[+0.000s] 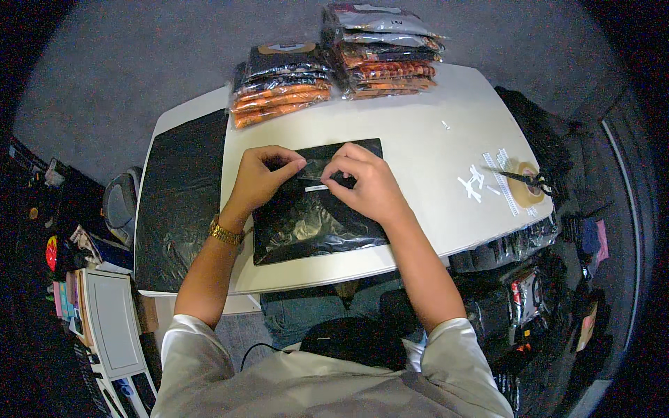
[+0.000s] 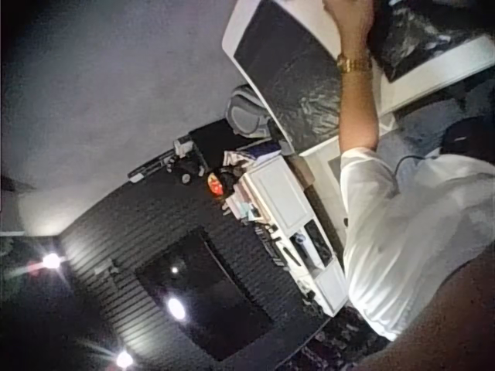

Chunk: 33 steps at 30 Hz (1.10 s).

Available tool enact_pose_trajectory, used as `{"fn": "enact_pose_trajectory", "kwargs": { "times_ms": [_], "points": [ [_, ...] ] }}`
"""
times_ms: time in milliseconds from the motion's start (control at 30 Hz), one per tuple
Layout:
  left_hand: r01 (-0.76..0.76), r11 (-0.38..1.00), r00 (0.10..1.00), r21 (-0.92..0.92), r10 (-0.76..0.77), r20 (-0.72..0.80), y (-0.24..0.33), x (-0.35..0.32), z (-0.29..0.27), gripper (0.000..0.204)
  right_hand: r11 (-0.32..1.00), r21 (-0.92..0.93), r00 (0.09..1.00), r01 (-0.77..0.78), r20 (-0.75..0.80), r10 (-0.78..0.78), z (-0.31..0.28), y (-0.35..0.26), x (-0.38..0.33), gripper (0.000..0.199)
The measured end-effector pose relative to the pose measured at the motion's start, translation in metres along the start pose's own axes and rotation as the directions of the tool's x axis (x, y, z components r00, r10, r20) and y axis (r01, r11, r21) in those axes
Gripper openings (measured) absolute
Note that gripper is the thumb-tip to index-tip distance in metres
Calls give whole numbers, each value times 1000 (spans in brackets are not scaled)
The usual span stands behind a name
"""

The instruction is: Packaging folded t-shirts into black plastic shipping mailers and sealing them.

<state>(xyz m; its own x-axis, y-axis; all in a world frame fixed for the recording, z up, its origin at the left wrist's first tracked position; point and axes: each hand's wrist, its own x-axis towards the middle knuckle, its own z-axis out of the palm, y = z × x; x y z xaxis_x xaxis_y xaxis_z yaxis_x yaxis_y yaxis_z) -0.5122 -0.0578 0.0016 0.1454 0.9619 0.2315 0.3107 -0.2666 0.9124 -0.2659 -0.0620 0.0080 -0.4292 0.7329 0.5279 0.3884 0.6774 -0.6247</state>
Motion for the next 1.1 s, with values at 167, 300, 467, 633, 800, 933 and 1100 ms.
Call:
{"fn": "enact_pose_trajectory", "kwargs": {
  "times_ms": [167,300,467,633,800,933,1100],
  "points": [
    [38,997,999,71,-38,-7,-1,1,2,12,999,-1,999,50,-5,-50,0,8,-4,16],
    [-111,977,993,182,118,-25,-1,-1,3,11,998,-34,998,58,2,-58,-2,7,-7,17],
    [-26,991,999,128,21,47,1,-2,0,10,998,-25,999,50,7,-50,-1,8,-10,18],
    [11,986,996,168,-25,83,6,-2,0,10,997,-35,998,65,9,-65,-2,10,-12,18],
    [-73,975,994,210,54,94,3,-1,-1,11,996,-61,998,69,5,-69,-2,9,-13,18],
    [-73,969,993,235,49,106,1,-1,0,11,996,-62,998,64,10,-64,-4,9,-14,16],
    [-131,950,988,283,100,121,0,-1,0,11,994,-103,998,30,51,-24,-5,11,-16,13]
  ]
}}
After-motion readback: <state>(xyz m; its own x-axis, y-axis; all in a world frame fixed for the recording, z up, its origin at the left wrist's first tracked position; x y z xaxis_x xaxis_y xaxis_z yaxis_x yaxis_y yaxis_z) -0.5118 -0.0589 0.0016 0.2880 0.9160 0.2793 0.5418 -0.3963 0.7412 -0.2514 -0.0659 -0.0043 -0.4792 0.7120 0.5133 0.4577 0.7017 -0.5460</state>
